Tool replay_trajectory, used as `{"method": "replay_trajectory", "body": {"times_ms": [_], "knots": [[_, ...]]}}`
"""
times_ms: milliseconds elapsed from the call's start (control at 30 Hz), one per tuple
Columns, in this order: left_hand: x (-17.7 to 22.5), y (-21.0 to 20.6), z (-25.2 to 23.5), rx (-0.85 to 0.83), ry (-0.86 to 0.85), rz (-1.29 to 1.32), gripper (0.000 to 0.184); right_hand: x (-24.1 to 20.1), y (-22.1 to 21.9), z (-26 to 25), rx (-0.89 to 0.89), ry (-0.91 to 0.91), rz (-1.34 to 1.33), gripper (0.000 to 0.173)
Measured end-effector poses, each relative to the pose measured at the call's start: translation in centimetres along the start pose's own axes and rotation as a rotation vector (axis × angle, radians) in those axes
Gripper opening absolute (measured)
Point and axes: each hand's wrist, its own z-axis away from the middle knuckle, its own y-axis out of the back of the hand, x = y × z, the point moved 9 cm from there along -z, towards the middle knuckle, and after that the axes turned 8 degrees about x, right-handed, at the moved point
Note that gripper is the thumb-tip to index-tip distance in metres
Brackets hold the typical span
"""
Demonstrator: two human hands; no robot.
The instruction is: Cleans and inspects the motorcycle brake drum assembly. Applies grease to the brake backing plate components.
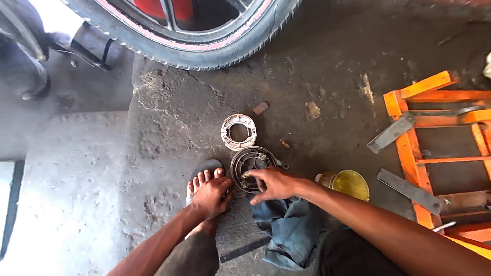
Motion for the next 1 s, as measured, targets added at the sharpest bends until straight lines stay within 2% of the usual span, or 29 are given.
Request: {"method": "replay_trajectory", "body": {"times_ms": [33,100,200,267,333,433,500,633,700,833,933,1000], "knots": [[0.1,0.1,0.0,0.007,-0.005,-0.005,0.023,0.2,-0.8,-0.1,-0.054,-0.016,0.022,0.071],[0.2,-0.1,-0.3,0.021,-0.016,0.009,0.023,0.3,-1.7,-0.1,-0.112,-0.018,0.051,0.069],[-0.1,0.0,-0.1,0.014,0.004,0.017,0.022,-0.2,-0.5,-0.9,0.002,0.008,0.06,0.06],[0.1,0.3,-0.2,0.031,-0.001,0.011,0.021,-0.1,-0.5,-1.2,-0.031,-0.005,0.128,0.061],[0.3,0.3,-0.3,0.053,-0.015,0.006,0.02,-0.3,-1.1,-1.0,-0.079,0.007,0.134,0.055],[0.1,0.4,-0.1,0.061,-0.019,0.006,0.02,-1.4,0.3,-1.3,0.061,0.063,0.082,0.045],[0.2,0.5,-0.1,0.062,-0.014,0.008,0.02,-1.1,1.3,-1.3,0.109,0.028,0.13,0.048],[0.3,0.4,-0.2,0.057,-0.021,-0.001,0.021,0.3,0.0,-0.8,-0.005,-0.026,0.175,0.05],[0.3,0.4,-0.1,0.044,-0.018,-0.002,0.021,0.3,0.1,-0.6,0.012,-0.017,0.152,0.049],[0.4,0.3,-0.2,0.01,-0.001,0.005,0.02,0.9,0.0,-0.2,-0.001,-0.049,0.114,0.066],[0.4,0.1,-0.2,0.0,-0.004,0.02,0.022,1.0,-0.7,-0.1,-0.044,-0.06,0.11,0.064],[0.5,0.1,-0.2,0.012,-0.011,0.018,0.021,0.9,-0.1,0.1,0.004,-0.051,0.095,0.06]]}}
